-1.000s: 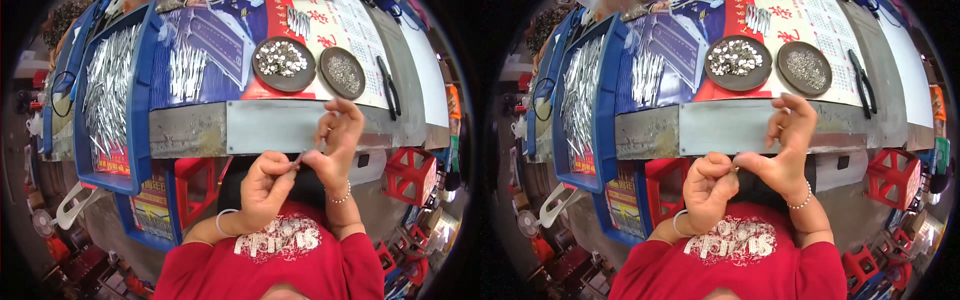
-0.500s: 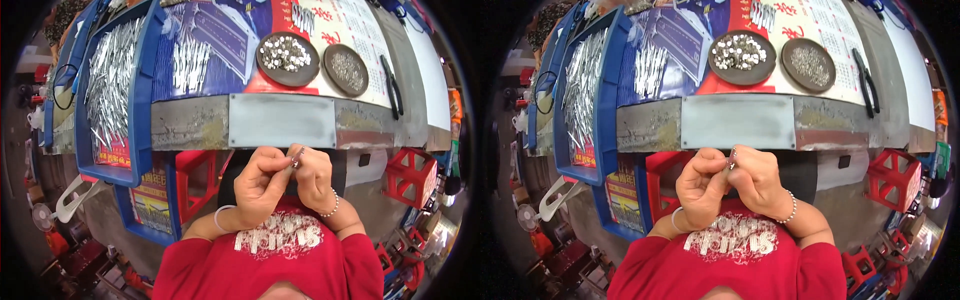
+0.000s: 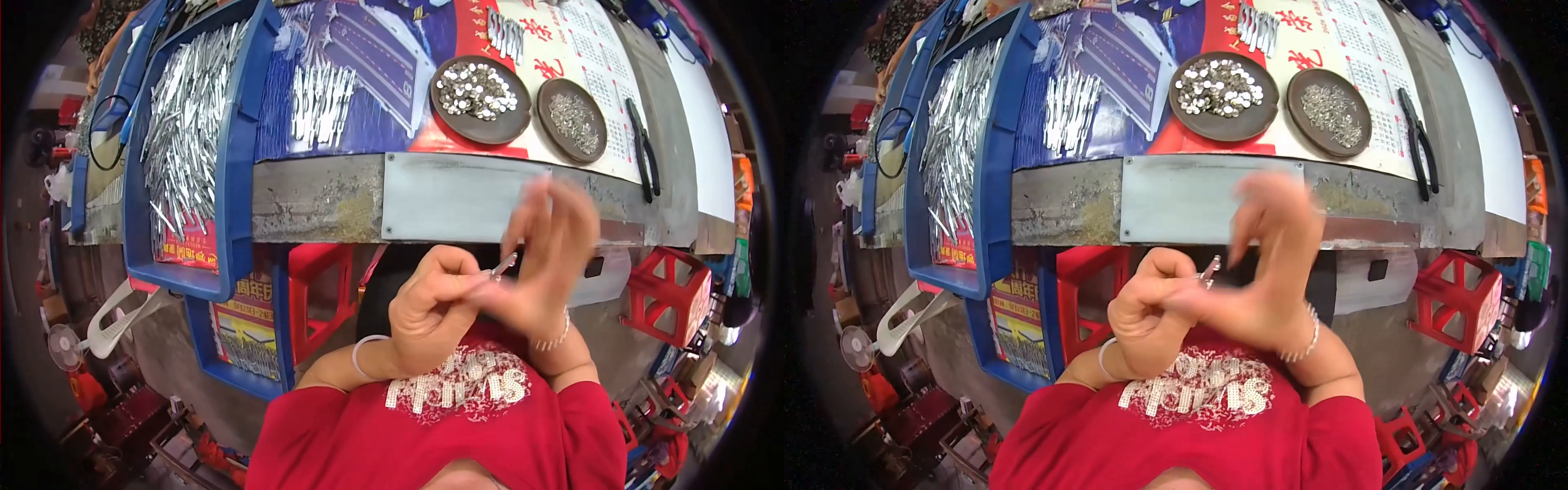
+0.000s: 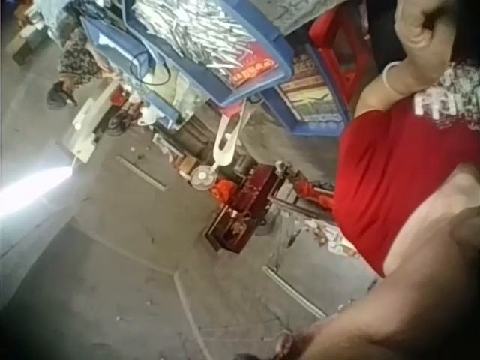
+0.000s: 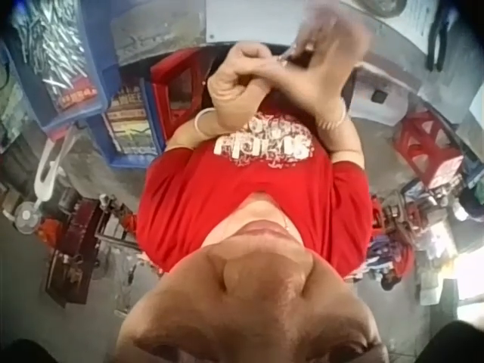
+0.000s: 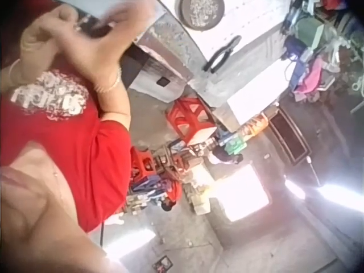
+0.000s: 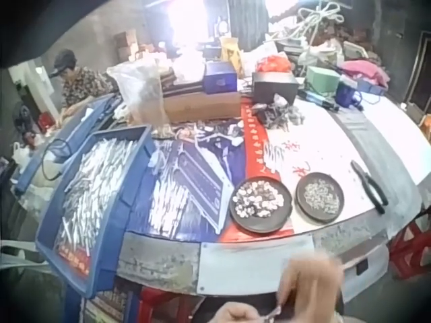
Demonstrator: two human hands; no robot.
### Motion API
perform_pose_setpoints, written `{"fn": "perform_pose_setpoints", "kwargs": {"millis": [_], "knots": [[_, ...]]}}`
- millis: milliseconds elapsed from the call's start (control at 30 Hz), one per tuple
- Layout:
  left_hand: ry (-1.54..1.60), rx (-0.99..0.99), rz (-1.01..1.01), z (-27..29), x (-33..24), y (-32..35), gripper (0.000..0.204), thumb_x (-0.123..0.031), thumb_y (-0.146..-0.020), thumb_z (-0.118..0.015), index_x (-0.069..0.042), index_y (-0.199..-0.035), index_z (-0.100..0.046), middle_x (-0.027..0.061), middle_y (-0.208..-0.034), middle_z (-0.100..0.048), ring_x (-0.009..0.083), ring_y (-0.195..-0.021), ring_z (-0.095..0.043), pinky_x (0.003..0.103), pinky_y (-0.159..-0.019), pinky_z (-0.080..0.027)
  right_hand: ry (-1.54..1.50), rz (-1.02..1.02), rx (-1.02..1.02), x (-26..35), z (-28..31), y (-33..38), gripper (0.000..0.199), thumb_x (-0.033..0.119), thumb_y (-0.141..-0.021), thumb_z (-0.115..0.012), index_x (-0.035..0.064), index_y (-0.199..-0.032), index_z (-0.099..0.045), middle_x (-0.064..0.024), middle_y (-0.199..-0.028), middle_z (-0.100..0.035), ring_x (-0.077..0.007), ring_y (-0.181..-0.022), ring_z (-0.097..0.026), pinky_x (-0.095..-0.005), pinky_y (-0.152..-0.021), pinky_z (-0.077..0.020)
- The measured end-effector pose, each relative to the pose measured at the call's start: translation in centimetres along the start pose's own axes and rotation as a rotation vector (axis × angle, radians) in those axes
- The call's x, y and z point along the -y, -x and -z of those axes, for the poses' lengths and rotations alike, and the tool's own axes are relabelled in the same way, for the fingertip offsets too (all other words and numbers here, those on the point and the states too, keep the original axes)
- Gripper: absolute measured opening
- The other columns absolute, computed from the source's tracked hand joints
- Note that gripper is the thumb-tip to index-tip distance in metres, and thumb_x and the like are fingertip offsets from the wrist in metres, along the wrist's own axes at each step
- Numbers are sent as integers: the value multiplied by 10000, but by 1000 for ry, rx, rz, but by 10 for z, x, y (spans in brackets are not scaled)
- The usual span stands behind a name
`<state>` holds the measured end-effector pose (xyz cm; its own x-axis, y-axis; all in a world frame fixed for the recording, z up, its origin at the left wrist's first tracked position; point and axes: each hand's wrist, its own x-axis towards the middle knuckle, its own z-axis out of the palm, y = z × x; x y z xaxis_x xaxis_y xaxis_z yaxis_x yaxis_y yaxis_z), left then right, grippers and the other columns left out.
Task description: Assembling small circular components onto thin metal strips by hand.
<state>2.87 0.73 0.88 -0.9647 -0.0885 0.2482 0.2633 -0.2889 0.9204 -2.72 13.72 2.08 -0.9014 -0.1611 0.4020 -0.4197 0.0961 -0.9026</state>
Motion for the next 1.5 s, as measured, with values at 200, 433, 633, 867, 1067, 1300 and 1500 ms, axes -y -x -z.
{"fn": "perform_pose_setpoints", "kwargs": {"millis": [200,433,633,867,1067,1300,1500], "knots": [[97,-58,230,0,-7,5,239,138,-838,-533,39,-1054,-561,91,-1000,-506,67,-771,-510,164,-632,-417,50,-92,29,5,-6,0,216,178,-838,-632,19,-870,-490,-88,-805,-501,-140,-582,-440,-263,-502,-354],[61,1,71,5,1,4,187,128,-815,-577,11,-961,-561,90,-963,-526,78,-780,-511,185,-646,-428,-171,-83,246,3,-7,10,260,63,-816,-593,19,-599,-456,-87,-594,-456,-213,-501,-445,-296,-448,-337],[-31,41,36,11,6,3,252,162,-764,-581,-19,-940,-584,100,-937,-524,123,-767,-519,210,-670,-432,92,-286,-143,-18,2,-16,411,55,-811,-592,37,-1164,-383,-69,-981,-467,-68,-608,-420,-177,-509,-335],[223,-66,153,3,3,4,235,165,-831,-501,38,-1029,-494,106,-1015,-473,100,-822,-502,195,-705,-427,-79,-336,-355,-19,2,-25,898,55,-507,-816,19,-1258,-323,-78,-1099,-443,-77,-673,-419,-208,-567,-376],[241,-61,270,5,5,4,221,144,-837,-520,25,-1023,-540,74,-997,-499,69,-805,-512,171,-638,-419,-43,-206,-153,-21,4,-13,956,171,-478,-853,24,-1255,-315,-70,-1158,-422,-104,-650,-417,-258,-536,-363],[194,-57,259,6,9,-1,195,139,-842,-521,46,-1013,-541,67,-996,-491,72,-800,-511,170,-658,-416,-69,-108,-150,-18,-2,4,887,200,-518,-871,33,-1193,-320,-69,-1058,-413,-100,-635,-394,-212,-553,-346],[30,-53,131,5,5,5,186,139,-822,-554,30,-971,-578,70,-956,-527,47,-709,-496,157,-567,-409,-288,-259,271,-6,-8,20,356,252,-907,-532,-6,-664,-498,-88,-580,-454,-216,-484,-447,-302,-441,-328]]}}
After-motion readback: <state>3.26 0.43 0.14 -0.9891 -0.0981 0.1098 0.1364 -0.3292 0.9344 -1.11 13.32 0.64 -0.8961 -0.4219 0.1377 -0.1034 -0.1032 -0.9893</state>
